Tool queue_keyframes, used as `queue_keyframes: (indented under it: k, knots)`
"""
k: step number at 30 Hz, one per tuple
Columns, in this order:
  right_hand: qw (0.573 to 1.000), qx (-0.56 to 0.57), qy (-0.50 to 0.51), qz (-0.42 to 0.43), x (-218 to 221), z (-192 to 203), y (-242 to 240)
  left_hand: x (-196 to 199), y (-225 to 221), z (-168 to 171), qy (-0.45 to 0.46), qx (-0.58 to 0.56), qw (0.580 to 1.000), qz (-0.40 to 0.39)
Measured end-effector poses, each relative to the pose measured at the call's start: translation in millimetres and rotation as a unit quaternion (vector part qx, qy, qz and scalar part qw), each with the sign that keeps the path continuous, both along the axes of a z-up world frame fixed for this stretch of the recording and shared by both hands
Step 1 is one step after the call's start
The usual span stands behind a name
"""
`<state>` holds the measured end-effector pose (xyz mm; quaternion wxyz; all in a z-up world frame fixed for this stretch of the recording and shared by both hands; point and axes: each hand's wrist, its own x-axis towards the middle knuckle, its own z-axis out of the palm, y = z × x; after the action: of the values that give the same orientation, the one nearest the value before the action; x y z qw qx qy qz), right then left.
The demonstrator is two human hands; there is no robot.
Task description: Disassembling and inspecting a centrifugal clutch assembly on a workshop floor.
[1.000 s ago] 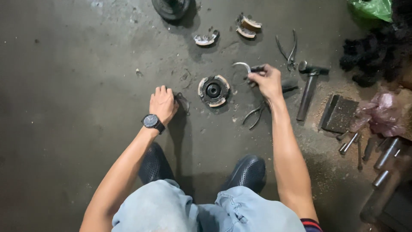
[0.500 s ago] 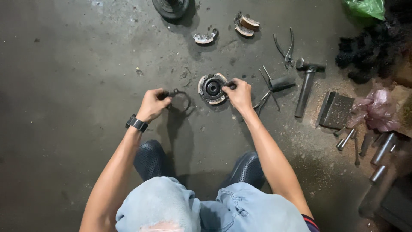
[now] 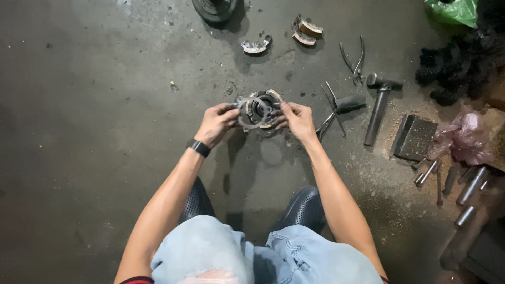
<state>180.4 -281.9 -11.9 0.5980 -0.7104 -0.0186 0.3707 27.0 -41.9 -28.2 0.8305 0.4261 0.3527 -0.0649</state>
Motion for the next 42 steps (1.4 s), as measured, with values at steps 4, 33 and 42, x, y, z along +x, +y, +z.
queue_keyframes:
  k: [4,33,42]
  knots:
    - [0.999,-0.014,0.004,0.040,-7,23,1,21,-20,-16,-0.026,-0.013,1.000,-0.005]
    - [0.993,-0.102,0.031,-0.058,-15,-27,10,60,-33,-6,0.024,0.464,0.882,-0.080]
    - [0.994,-0.107,0.005,-0.021,-19,-16,-15,21,0,4,-0.033,0.495,0.866,-0.061]
